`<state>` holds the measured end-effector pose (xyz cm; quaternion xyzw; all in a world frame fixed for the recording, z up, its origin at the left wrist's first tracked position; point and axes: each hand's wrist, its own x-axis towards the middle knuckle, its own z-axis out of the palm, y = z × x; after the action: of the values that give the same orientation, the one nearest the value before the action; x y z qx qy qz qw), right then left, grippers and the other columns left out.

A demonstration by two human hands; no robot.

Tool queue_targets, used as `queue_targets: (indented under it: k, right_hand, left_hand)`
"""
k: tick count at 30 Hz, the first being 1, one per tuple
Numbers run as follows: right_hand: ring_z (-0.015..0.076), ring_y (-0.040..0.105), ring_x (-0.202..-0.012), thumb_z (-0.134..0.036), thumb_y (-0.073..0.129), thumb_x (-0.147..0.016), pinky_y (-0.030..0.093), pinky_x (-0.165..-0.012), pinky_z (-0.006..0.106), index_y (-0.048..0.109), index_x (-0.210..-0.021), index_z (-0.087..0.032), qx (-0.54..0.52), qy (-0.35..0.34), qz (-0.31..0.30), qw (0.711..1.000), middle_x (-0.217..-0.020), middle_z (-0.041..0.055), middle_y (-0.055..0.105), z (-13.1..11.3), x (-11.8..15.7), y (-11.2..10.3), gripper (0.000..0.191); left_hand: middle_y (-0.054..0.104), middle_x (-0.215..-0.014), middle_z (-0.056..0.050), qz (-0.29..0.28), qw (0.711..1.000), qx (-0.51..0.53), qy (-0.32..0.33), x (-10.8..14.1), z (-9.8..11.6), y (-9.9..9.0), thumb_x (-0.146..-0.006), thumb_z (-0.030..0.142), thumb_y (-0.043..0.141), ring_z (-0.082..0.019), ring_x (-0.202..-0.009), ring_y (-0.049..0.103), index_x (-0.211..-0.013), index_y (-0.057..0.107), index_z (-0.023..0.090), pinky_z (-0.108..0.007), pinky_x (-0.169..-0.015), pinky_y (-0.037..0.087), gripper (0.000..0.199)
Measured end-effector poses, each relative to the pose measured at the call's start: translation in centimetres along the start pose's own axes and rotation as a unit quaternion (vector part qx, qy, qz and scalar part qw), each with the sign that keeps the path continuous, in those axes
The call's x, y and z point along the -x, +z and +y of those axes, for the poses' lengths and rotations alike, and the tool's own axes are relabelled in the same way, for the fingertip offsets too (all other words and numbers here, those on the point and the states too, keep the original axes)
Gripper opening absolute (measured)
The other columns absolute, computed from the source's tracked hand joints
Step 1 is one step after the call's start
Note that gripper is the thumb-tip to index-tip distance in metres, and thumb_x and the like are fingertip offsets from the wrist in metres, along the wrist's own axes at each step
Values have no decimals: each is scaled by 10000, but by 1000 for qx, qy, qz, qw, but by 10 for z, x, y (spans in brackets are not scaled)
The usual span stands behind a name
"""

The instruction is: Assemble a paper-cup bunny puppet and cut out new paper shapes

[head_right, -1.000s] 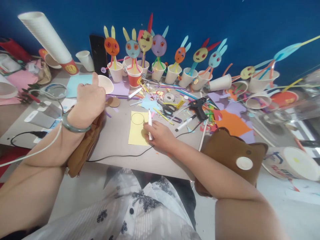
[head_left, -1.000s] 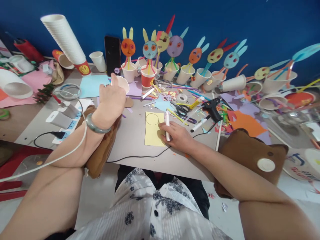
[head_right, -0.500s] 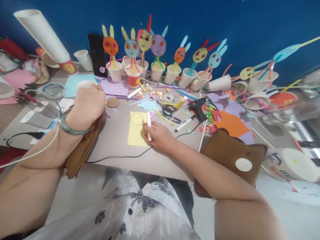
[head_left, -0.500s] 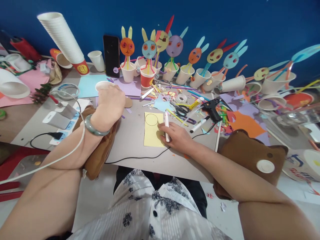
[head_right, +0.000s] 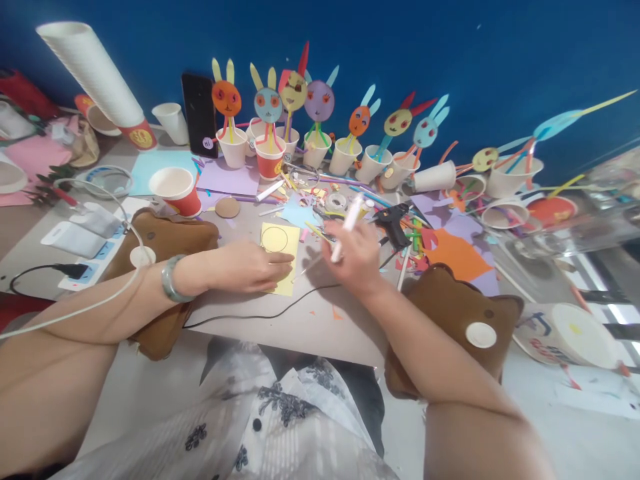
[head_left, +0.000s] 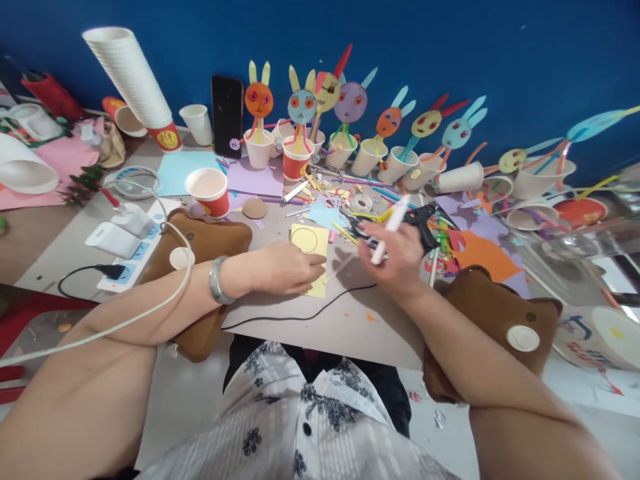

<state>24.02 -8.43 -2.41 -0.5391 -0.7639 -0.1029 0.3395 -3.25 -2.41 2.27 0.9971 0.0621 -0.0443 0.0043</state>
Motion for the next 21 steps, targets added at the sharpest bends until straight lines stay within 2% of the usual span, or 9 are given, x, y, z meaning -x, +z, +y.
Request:
queue_targets:
  k: [2, 5, 9, 12, 15, 18, 21]
  right_hand:
    - [394, 696, -1161, -255, 729, -908, 525, -1075, 644, 651, -1218, -283, 26, 72, 56, 995, -1241, 128, 772, 21, -9, -9, 321]
    - [383, 649, -1212, -238, 794, -825, 544, -1041, 578, 634, -1226, -249, 11, 161, 108, 981, -1272, 167, 728, 54, -17, -10, 432]
    - [282, 681, -958, -209, 918, -646, 562, -852, 440, 578, -1150, -240, -92, 276, 96, 952, -1166, 172, 735, 88, -18, 9, 609]
    - [212, 653, -825, -207, 938, -604, 530, -746, 375, 546, -1085, -259, -138, 286, 110, 942, -1069, 122, 743, 102, -16, 22, 623]
    - [178, 633, -770, -187, 927, -602, 504, -695, 338, 537, -1038, -268, -155, 297, 137, 932, -989, 76, 719, 107, -16, 30, 590]
    - [167, 612, -739, -190, 918, -617, 487, -671, 326, 526, -1019, -275, -157, 310, 145, 927, -976, 61, 695, 112, -17, 35, 568]
    - [177, 604, -722, -233, 902, -651, 493, -698, 353, 504, -1034, -260, -141, 310, 141, 930, -953, 61, 668, 123, -14, 41, 552]
  left_hand:
    - [658, -1508, -179, -23, 1000, 19, -6, 0, 4, 0, -1042, 363, 563, -234, -858, 758, -1293, 693, 130, -375, -641, 502, 366]
    - [535, -1627, -248, -69, 996, 48, -42, 0, 8, -2, -1035, 438, 586, -263, -916, 767, -1458, 592, 90, -378, -704, 539, 548]
    - [407, -1705, -289, -106, 990, 69, -68, 0, 9, -4, -1039, 483, 572, -297, -944, 772, -1555, 497, 45, -409, -740, 561, 681]
    - [441, -1691, -270, -100, 991, 71, -55, 1, 8, -2, -1040, 484, 563, -312, -978, 767, -1546, 512, 42, -426, -768, 566, 674]
    - [505, -1644, -258, -84, 993, 66, -46, 1, 6, 1, -1023, 492, 592, -298, -948, 760, -1496, 566, 63, -416, -726, 543, 638]
    - [601, -1554, -223, -73, 995, 64, -35, 1, 6, -1, -1011, 496, 619, -283, -925, 753, -1401, 645, 97, -396, -662, 492, 558]
    - [708, -1390, -163, -77, 994, 69, -22, 0, 9, -5, -1014, 486, 625, -255, -862, 738, -1223, 728, 120, -387, -595, 413, 434]
